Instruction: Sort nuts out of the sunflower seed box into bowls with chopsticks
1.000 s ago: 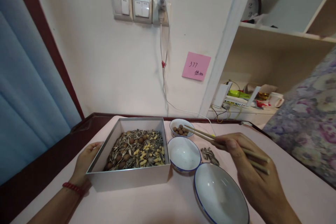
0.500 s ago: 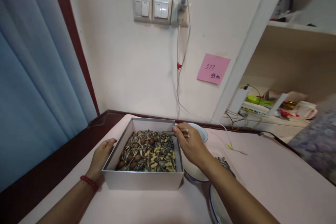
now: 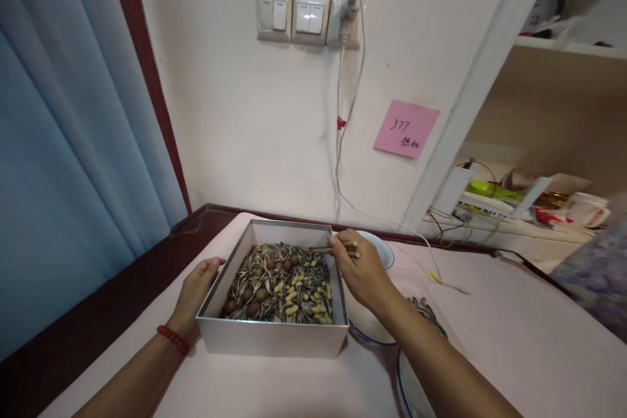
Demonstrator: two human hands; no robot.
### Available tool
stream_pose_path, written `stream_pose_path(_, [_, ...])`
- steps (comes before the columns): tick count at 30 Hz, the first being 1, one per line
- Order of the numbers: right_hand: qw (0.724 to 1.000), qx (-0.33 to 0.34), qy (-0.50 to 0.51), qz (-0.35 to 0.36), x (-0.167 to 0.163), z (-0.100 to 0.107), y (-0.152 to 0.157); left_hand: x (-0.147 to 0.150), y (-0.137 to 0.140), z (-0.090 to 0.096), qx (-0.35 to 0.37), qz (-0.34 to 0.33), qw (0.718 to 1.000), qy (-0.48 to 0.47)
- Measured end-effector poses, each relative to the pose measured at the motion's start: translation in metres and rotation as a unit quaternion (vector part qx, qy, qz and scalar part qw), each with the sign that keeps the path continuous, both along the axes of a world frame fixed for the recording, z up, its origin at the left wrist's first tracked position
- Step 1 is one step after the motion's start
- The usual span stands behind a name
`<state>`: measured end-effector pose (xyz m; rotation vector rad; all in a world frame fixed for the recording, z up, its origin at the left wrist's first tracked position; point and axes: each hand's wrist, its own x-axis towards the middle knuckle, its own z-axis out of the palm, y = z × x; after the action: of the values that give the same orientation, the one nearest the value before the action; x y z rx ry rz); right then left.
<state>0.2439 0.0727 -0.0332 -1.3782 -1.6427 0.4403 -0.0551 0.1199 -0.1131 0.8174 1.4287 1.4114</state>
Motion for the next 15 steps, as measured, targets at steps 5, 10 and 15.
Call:
stream_pose_path(5, [0.999, 0.035, 0.016, -0.012, 0.014, 0.017, -0.038, -0.004, 0.005, -0.007, 0.018, -0.008, 1.000, 0.008])
stream_pose_path(10, [0.987, 0.111, 0.009, -0.113, 0.044, 0.033, -0.098, -0.007, 0.008, -0.014, 0.028, -0.015, 0.999, 0.016])
stream_pose_path(15, [0.953, 0.106, -0.012, -0.285, 0.090, 0.025, -0.151, -0.008, 0.010, -0.018, 0.024, -0.017, 0.999, 0.023])
